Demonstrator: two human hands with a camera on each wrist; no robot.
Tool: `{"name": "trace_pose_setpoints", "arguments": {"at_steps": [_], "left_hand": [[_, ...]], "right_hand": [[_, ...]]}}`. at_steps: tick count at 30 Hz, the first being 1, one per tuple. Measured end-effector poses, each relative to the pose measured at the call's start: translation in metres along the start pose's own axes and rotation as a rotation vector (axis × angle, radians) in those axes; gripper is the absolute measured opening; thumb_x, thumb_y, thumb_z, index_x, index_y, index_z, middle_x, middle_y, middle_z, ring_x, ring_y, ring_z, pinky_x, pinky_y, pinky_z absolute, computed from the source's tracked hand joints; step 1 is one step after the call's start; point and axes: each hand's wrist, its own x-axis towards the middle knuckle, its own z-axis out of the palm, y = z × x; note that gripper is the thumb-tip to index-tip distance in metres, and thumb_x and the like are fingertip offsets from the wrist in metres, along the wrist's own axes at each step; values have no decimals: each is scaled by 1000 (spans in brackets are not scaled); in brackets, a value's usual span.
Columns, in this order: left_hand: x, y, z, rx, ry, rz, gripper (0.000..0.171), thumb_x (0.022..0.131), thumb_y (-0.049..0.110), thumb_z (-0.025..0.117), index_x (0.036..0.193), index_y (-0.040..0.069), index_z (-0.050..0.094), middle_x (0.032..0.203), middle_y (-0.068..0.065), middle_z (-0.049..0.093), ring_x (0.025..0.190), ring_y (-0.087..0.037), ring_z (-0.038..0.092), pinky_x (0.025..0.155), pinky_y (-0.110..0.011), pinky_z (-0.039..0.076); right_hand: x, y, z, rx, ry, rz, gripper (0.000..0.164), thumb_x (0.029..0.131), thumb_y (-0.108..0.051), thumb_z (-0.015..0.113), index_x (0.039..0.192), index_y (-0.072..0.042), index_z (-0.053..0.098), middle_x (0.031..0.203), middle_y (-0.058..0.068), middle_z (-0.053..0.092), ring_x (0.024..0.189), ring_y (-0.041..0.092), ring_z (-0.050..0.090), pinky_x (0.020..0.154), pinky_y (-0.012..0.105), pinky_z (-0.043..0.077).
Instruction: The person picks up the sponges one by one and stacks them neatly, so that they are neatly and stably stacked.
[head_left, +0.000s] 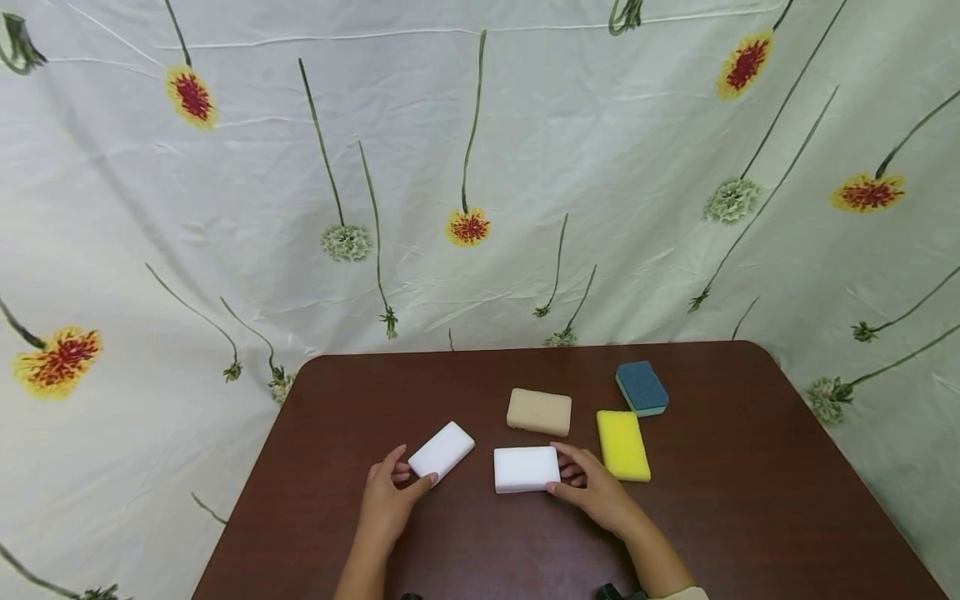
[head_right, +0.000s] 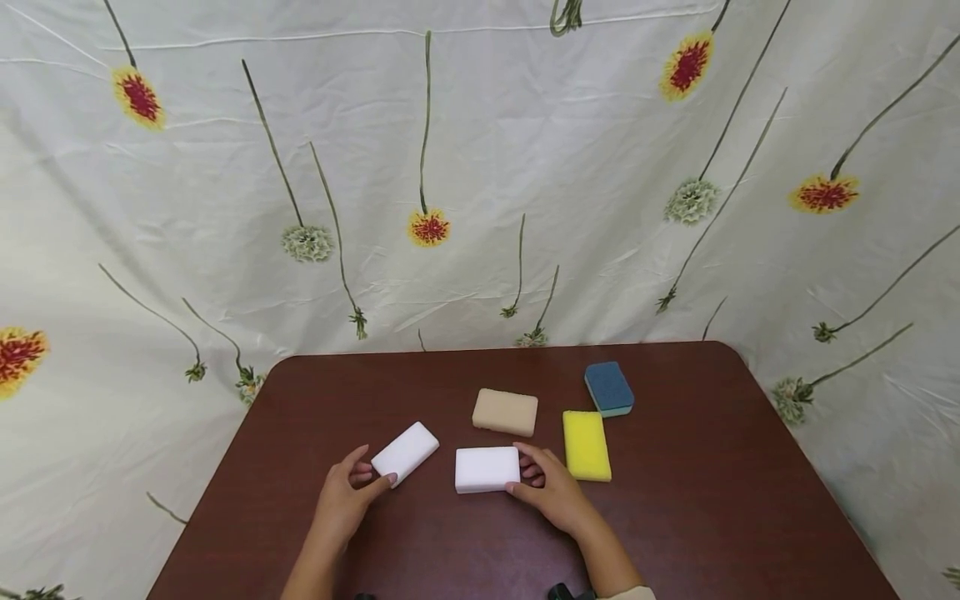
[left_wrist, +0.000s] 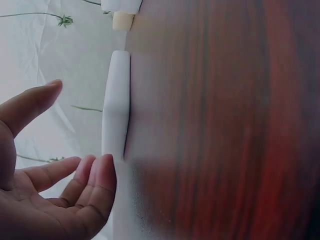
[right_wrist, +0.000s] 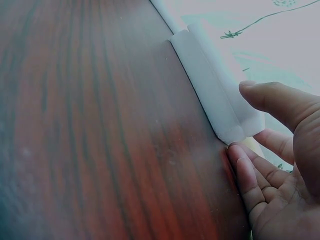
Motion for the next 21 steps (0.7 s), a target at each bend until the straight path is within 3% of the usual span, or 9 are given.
{"name": "trace_pose_setpoints", "arguments": {"at_steps": [15, 21], "left_hand": [[6, -9, -5, 19, -101, -38, 93, 78, 24, 87, 153, 2, 37, 120, -19, 55, 107, -28, 55, 80, -32, 49], [9, -9, -6, 28, -106, -44, 91, 78, 21, 88, 152, 1, 39, 116, -18, 56, 102, -27, 55, 77, -29, 46]], "right_hand": [[-1, 0, 0, 0, 2, -8, 66, 89, -25, 79, 147, -13, 51, 126, 11, 56, 106, 19, 52, 87, 23, 48], [-1, -1, 0, 3, -2, -9, 66, 89, -25, 79, 147, -13, 51, 126, 11, 56, 107, 20, 52, 87, 23, 48]]}}
